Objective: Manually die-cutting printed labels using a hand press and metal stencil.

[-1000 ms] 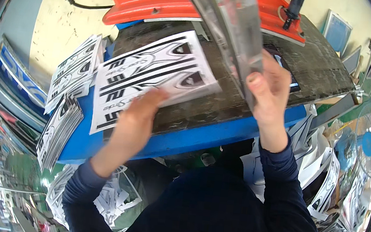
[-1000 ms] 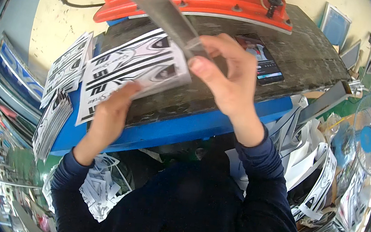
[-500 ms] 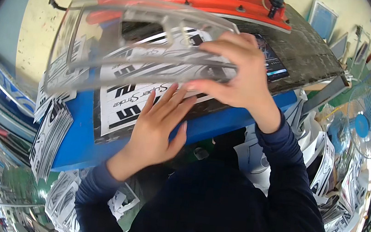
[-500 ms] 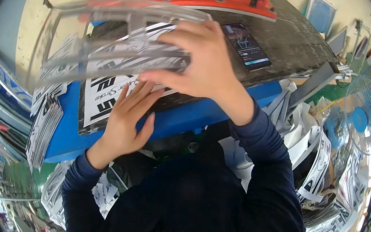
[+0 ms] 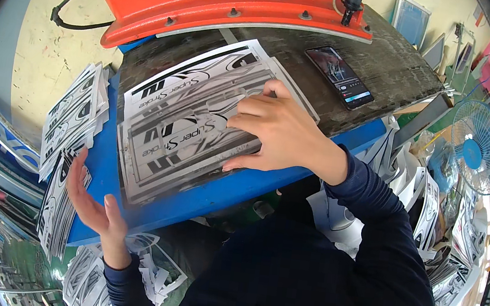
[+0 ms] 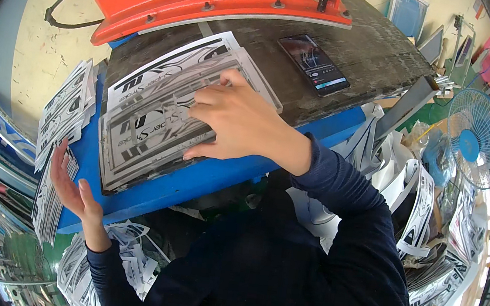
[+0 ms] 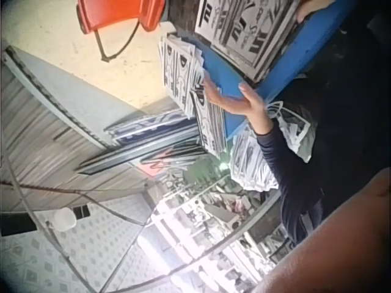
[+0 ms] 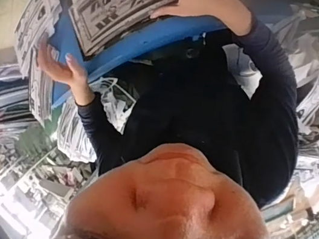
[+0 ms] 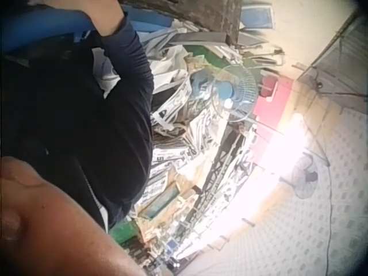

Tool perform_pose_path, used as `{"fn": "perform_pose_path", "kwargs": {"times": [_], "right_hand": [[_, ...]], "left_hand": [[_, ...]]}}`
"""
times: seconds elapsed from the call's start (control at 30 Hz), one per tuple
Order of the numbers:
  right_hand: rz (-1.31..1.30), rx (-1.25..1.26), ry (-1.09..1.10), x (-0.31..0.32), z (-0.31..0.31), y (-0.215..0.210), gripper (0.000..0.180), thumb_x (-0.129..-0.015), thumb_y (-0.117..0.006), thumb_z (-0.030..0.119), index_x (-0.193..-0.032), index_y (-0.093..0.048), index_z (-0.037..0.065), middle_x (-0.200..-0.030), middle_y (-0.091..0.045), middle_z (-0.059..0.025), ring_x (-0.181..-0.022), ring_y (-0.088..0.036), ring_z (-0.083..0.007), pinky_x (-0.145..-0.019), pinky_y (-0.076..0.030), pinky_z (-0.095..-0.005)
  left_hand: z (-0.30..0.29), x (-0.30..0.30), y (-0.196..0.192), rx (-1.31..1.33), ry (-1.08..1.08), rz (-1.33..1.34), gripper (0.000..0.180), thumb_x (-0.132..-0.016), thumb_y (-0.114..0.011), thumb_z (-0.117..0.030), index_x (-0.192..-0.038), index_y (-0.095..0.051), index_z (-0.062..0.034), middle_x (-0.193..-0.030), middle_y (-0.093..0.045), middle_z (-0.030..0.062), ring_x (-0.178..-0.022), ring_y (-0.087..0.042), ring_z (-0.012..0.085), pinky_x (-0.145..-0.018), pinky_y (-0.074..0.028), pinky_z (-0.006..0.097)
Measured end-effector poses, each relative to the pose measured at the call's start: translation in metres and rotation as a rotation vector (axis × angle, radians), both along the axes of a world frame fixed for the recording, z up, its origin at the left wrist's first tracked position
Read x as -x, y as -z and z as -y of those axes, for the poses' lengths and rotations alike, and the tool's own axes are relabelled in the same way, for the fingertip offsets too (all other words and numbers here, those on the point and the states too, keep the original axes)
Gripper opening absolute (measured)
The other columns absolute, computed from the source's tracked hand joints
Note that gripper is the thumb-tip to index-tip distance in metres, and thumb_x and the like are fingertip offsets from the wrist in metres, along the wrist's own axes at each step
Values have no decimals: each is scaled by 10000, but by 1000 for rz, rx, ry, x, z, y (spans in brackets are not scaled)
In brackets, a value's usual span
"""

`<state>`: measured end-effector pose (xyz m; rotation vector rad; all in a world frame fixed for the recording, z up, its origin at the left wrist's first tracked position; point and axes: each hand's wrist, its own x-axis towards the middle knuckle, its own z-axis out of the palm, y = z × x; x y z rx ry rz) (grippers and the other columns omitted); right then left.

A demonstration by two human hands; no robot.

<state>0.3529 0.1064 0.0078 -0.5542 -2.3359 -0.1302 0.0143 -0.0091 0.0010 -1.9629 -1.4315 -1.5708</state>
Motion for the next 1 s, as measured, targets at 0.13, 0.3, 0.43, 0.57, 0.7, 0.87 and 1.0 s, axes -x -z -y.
{"fn": "perform_pose_path", "kwargs": {"times": [0.13,0.3,0.43,0.57,0.7,0.87,1.0], "right_hand": [[-5,13,4,-1,1,0,553,-717,-824,585,-940,-726,89,-871,-600,-10,-823,-599,-176,-930,-368,-374],[48,140,4,-17,10,-12,683,-691,-837,595,-1123,-722,79,-1087,-625,-74,-1031,-626,-227,-1058,-370,-432],[-46,184,176,-43,9,-14,1029,-657,-905,494,-1488,-451,92,-1470,-437,-233,-1381,-428,-402,-1155,-329,-535],[-106,458,238,-69,-1,4,1174,-661,-917,452,-1593,-301,92,-1596,-318,-271,-1476,-322,-437,-1206,-280,-502],[7,525,141,-73,-10,4,1171,-682,-912,450,-1598,-279,86,-1583,-365,-250,-1496,-300,-419,-1217,-265,-494],[67,509,168,-74,-15,1,1154,-683,-906,483,-1574,-313,53,-1541,-401,-286,-1466,-337,-440,-1211,-270,-500],[5,462,169,-75,-12,8,1141,-673,-903,523,-1544,-363,19,-1488,-439,-327,-1394,-430,-465,-1178,-327,-497]], "left_hand": [[0,5,1,335,132,144,1047,-883,-603,-684,-1574,-271,29,-1599,-352,242,-1498,-302,357,-1196,-213,512],[-6,12,9,483,187,16,1181,-796,-652,-754,-1596,-238,8,-1655,-260,217,-1543,-196,374,-1226,-153,518],[1,16,7,590,110,-111,1220,-718,-743,-720,-1577,-288,17,-1655,-263,223,-1546,-180,404,-1227,-148,532],[-5,22,8,681,98,-196,1187,-671,-797,-665,-1536,-381,33,-1635,-305,241,-1545,-195,415,-1220,-146,556],[-8,20,6,673,149,-150,1159,-660,-813,-643,-1512,-423,38,-1632,-313,245,-1542,-214,414,-1215,-131,564],[-8,19,5,771,220,22,1143,-645,-845,-545,-1507,-413,69,-1617,-332,265,-1536,-250,387,-1223,-104,499],[-8,21,5,806,338,248,1171,-617,-869,-488,-1500,-390,114,-1606,-337,283,-1521,-290,349,-1229,-97,457]]}}
